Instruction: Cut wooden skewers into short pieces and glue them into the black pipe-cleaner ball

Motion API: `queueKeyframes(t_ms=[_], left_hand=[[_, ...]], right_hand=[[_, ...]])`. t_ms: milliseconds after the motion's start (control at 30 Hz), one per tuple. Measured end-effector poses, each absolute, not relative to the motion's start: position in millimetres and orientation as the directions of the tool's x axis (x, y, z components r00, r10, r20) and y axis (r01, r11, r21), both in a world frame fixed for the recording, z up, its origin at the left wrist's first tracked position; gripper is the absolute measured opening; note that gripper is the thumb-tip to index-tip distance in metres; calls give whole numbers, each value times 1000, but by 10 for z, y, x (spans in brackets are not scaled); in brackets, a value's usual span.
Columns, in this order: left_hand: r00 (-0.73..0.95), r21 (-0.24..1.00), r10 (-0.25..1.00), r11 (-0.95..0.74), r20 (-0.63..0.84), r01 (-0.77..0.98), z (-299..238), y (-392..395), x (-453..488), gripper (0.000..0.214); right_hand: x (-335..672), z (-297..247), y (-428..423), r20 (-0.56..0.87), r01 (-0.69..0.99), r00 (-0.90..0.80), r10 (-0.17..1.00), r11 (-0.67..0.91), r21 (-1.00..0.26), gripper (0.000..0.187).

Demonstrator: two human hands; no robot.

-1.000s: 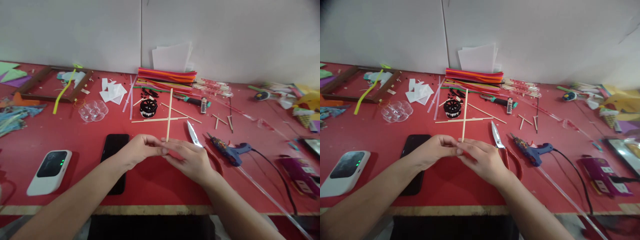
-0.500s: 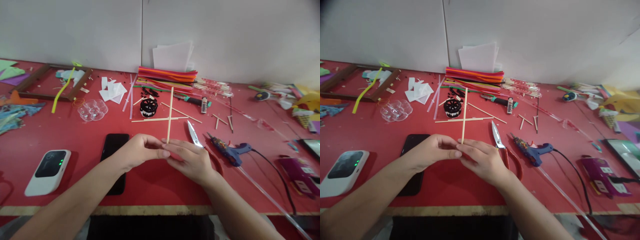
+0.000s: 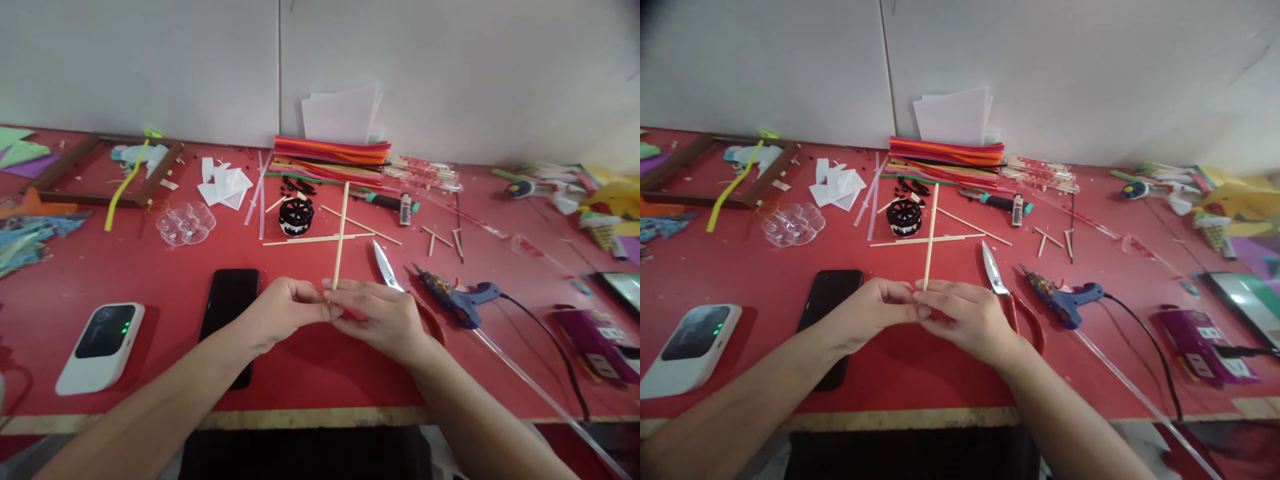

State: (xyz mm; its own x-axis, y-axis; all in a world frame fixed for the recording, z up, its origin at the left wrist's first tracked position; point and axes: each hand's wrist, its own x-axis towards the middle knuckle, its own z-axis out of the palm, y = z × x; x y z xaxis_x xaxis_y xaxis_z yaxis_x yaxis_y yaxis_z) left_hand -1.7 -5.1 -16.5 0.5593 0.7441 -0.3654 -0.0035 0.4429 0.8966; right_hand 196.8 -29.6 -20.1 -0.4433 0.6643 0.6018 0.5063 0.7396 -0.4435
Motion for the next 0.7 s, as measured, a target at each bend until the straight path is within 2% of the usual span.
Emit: queueKeyframes(t_ms=[167,267,367,433,500,533,600,700], left_hand=[[530,889,755,459,-387,-5,-152,-66,-15,14],[486,870,764,492,-424,-15,-131,-59,-20,18],[438,864,788,502,-433,-50,-121,-33,-40,20],[406,857,806,506,-430,-98,-121,-9,-54,22],[382,848,820,510,-427,-148,-122,11,-63,24],[370,846,828,506,-422,-167,-122,17,-65,24],[351,853,844,487,-405,-188,-126,23,-67,24],[336,886,871,431,-359,-170,-141,19,-72,23]], right_hand=[[1973,-237,-287,564,500,-444,696,715,-488,29],[1985,-231,-265,496,509,-440,749,663,-550,41],[2064,-135,-232,385,574,-357,851,525,-628,59],[2165,-35,-233,287,699,-207,935,347,-625,45],[2291,51,-283,165,853,-90,982,162,-497,21],[2356,75,-333,98,917,-80,992,111,-383,18],[2469,70,-480,1,985,-92,996,91,-148,23],[2568,-43,-756,-2,993,-118,993,118,23,17]])
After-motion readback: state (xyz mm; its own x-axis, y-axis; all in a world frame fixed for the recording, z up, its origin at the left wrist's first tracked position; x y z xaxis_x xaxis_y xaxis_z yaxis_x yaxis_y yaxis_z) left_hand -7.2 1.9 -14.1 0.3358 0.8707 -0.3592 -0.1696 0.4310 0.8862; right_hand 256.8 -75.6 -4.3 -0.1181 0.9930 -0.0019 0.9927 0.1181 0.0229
